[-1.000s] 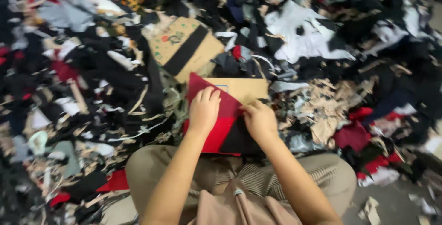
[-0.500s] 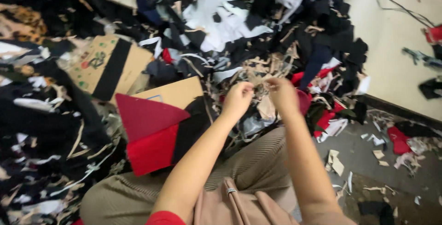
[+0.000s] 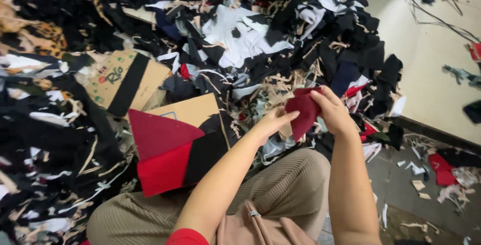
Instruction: Sorting through a pile of fabric scraps and placing them on a cardboard box
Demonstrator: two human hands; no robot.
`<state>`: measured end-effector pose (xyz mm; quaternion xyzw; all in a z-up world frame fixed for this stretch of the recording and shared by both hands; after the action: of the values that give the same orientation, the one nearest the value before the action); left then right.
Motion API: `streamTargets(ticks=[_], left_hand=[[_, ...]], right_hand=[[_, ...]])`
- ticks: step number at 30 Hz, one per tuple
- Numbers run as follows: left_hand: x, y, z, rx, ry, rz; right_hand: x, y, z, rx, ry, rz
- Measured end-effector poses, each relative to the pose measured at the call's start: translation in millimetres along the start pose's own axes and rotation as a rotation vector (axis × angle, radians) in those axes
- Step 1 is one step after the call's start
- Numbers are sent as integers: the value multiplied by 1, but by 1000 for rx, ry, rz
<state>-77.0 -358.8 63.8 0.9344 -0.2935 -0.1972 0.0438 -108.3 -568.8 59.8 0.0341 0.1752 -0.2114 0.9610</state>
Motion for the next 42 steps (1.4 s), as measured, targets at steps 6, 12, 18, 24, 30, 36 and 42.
streamTargets(ticks=[6, 12, 18, 24, 30, 36, 42], left_hand=[[-14, -38, -17, -380, 228, -209], [-24, -134, 35, 197, 425, -449], [-95, -150, -17, 433, 505, -684], [-183, -205, 4, 522, 259, -760], [-127, -272, 94, 273, 201, -897], [-123, -290, 50, 479, 174, -980], [-115, -299, 31, 700, -64, -897]], right_hand=[[-14, 48, 20, 204, -30, 127], [14, 83, -47, 470, 37, 379], [-29, 140, -15, 194, -13, 307], [-76, 211, -15, -340, 87, 458], [11, 247, -105, -239, 105, 344], [15, 272, -74, -275, 31, 244], [23, 271, -70, -618, -100, 189]])
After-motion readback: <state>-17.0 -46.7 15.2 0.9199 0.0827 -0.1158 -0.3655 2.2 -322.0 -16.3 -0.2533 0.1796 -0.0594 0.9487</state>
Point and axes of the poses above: each hand's wrist, its own x-axis towards the middle knuckle, its own y-axis out of the palm, z = x × y, the point moved 1 cm from there along x, towards the middle knuckle, and after that the axes turned 6 degrees about y, right-handed, at the moved point
